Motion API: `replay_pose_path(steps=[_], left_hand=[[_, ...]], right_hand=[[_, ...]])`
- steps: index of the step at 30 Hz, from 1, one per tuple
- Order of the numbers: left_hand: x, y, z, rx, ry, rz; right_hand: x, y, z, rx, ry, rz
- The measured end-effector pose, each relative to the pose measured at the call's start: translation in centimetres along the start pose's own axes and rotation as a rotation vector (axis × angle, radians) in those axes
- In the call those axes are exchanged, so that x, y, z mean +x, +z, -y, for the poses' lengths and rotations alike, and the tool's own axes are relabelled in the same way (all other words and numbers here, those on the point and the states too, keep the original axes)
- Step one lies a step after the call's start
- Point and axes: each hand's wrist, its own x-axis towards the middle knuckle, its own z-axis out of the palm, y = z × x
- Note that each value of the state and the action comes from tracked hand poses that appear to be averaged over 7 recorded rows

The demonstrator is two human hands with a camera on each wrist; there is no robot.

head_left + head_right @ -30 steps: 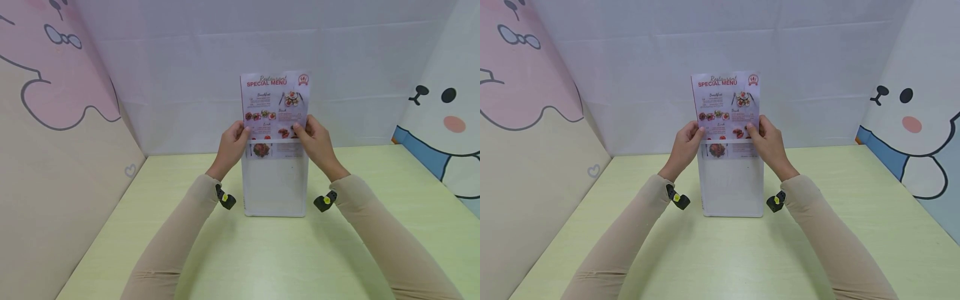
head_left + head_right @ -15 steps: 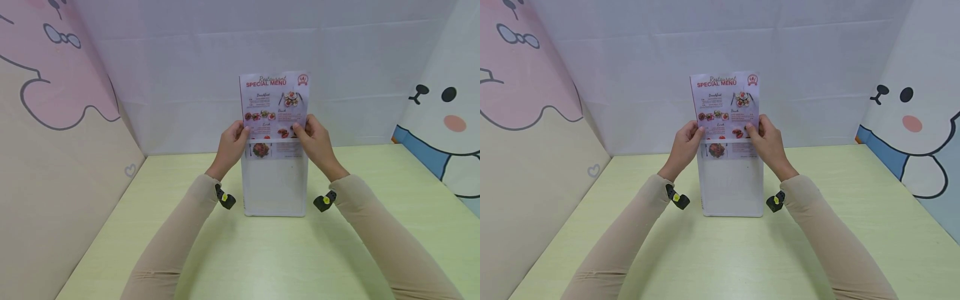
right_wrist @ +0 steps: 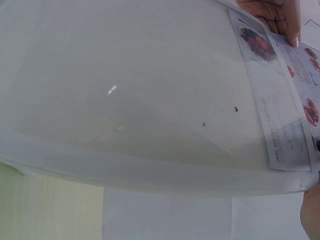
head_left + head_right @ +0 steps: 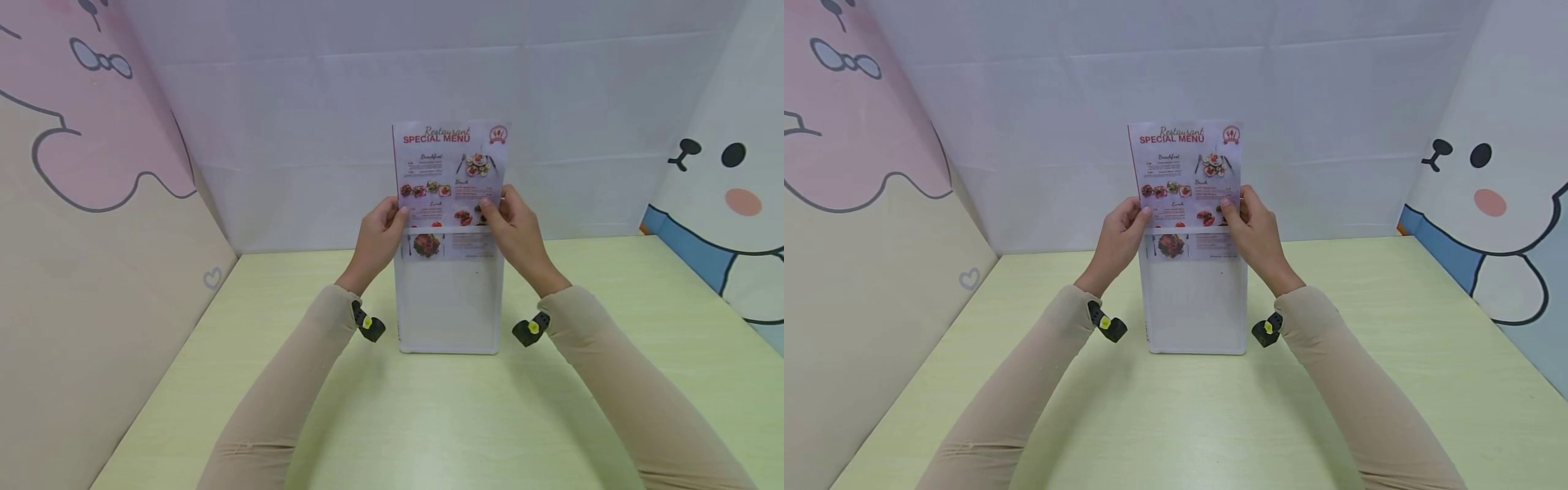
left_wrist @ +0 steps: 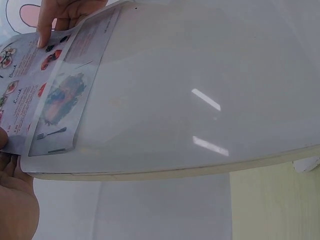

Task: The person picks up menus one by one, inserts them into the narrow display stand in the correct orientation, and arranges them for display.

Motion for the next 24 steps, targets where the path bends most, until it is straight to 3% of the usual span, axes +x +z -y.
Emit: replay_pose_path(steps=[24], left_hand=[[0.01, -0.31, 0.17, -0.013, 0.002, 0.011]], right_hand=[[-0.11, -0.03, 0.35, 0.003, -0.005, 0.005]])
